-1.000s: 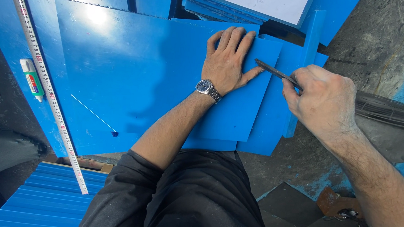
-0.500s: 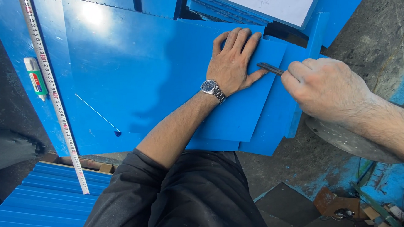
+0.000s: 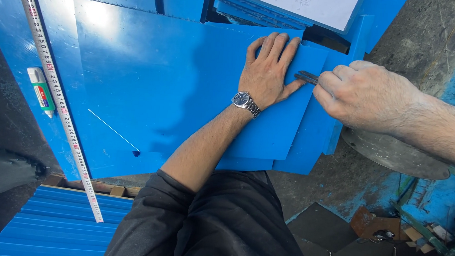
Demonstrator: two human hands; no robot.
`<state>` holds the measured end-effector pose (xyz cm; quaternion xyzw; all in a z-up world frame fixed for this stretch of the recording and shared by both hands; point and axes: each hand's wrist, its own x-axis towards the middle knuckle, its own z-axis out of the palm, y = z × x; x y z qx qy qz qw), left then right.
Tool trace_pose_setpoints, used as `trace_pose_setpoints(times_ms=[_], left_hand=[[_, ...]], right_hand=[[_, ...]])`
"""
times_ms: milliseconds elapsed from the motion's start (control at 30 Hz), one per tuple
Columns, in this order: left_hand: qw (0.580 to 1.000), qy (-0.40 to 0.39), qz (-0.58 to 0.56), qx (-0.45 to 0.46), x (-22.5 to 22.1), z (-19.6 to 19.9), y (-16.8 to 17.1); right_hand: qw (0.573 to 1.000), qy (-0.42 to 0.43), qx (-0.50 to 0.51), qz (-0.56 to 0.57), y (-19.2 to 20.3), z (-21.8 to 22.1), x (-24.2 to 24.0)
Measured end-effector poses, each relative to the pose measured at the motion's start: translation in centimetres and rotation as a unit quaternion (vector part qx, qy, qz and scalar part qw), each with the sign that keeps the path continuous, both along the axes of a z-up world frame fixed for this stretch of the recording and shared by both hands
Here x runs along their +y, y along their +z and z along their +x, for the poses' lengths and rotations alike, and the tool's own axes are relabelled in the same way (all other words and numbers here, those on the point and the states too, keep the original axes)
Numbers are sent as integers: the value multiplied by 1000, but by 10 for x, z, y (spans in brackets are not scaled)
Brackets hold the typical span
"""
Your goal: Measuring and marking blue sheets using a measuring tape, marker, and divider tool.
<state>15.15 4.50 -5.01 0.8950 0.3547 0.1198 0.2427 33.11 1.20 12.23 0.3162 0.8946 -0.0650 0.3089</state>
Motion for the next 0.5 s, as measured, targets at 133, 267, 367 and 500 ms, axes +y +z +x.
trace_pose_setpoints(times_ms=[133, 267, 367, 500], left_hand=[[1000, -1, -8, 0, -1, 0, 0], [1000, -3, -5, 4, -1, 0, -2], [1000, -6, -5, 8, -1, 0, -2], [1000, -7, -3, 5, -1, 1, -3]], right_hand=[[996, -94, -7, -4, 4, -10, 5], [990, -129, -54, -10, 12, -11, 13], [985, -153, -83, 17, 12, -3, 12], [957, -275, -85, 24, 5, 13, 2]])
